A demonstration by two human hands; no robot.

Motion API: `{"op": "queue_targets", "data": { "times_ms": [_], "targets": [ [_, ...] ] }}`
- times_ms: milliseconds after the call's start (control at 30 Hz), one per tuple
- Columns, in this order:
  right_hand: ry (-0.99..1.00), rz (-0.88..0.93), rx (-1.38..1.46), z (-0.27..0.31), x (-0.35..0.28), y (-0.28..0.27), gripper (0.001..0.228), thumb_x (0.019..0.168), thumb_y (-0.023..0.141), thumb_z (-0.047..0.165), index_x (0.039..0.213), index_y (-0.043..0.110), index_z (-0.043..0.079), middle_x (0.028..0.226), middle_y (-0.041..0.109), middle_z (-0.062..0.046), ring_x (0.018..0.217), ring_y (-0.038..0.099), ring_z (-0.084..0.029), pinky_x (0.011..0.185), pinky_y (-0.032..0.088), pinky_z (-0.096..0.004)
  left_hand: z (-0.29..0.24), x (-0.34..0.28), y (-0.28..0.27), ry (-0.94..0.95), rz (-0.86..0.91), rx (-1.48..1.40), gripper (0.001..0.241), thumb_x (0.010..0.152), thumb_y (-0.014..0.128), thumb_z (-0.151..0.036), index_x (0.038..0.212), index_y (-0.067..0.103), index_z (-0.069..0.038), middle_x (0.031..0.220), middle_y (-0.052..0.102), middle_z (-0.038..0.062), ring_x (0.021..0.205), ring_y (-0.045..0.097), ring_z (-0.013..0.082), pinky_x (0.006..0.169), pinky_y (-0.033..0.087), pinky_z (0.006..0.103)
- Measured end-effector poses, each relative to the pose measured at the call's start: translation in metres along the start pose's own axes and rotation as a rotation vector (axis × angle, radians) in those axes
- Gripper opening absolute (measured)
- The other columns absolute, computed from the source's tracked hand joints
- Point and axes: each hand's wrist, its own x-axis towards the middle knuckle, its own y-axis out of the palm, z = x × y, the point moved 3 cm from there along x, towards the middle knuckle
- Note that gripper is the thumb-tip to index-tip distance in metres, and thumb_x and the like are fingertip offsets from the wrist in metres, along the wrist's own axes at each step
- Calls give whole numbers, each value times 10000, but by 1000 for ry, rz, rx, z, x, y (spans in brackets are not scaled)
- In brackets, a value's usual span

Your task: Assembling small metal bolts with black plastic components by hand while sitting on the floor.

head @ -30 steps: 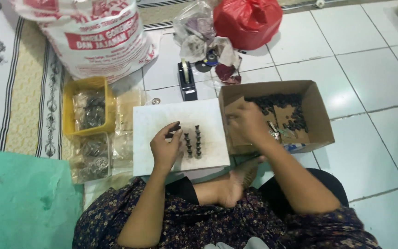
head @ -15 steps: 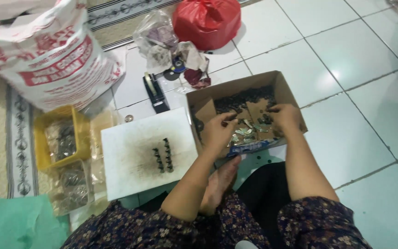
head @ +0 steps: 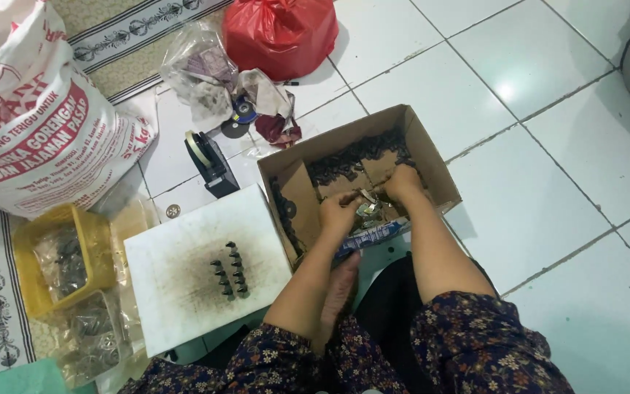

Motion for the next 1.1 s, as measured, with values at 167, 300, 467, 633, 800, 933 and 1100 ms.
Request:
{"op": "queue_targets", "data": {
  "times_ms": [167, 300, 467, 633, 800, 933, 1100],
  "targets": [
    [-62, 223, 173, 34, -23, -12, 276, 852, 785, 86, 1106, 766, -19, 1197, 724, -265, 1244, 619, -444, 1062, 474, -533, -17, -21, -5, -128, 7, -412, 500, 917, 779, -188, 1327, 631, 57, 1254, 664, 287, 1088, 709, 358, 858, 638, 435],
    [-130, 282, 318, 52, -34, -11, 309, 767, 864, 96, 1056, 787, 17, 1188, 734, -243, 1212, 639, -403, 1040, 497, -488, -10, -15, -6, -160, -17, -701, 576, 877, 813, -112, 1359, 579, 100, 1226, 659, 278, 1037, 701, 267, 887, 622, 357],
    [-97, 188, 396, 52, -33, -30, 325, 761, 872, 59, 1072, 783, 24, 1131, 736, -231, 1113, 667, -351, 940, 544, -430, 0, -9, -6, -182, -115, -814, 473, 892, 800, -109, 1276, 630, 109, 1216, 651, 271, 1063, 691, 292, 870, 627, 371],
    [43, -277, 26, -5, 9, -19, 159, 885, 803, 127, 1025, 816, 201, 965, 776, -64, 990, 728, -290, 870, 593, -397, 25, 11, 2, -199, -156, -807, 407, 792, 884, -77, 1133, 709, 60, 1006, 698, 226, 866, 752, 318, 769, 680, 419],
    [-32, -361, -219, -30, 43, 12, 127, 917, 759, 154, 1019, 824, 191, 899, 761, -131, 926, 739, -312, 836, 599, -416, -2, -8, -9, -147, -143, -798, 441, 854, 797, -60, 1260, 662, 49, 1058, 673, 231, 936, 713, 268, 796, 665, 348],
    [-103, -359, -461, -2, 25, 7, 96, 904, 768, 129, 975, 824, 97, 922, 740, -172, 961, 723, -318, 897, 576, -385, 26, 6, 0, -186, -181, -925, 411, 834, 819, -51, 1201, 674, 63, 1052, 650, 219, 927, 716, 305, 797, 672, 393],
    [-164, -339, -500, 1, 19, 11, 86, 889, 708, 9, 883, 787, -27, 851, 720, -224, 939, 698, -340, 899, 584, -417, 37, 12, -11, -249, -55, -1002, 612, 730, 914, -12, 1255, 615, 83, 1098, 693, 195, 963, 741, 304, 881, 640, 389]
  ]
}}
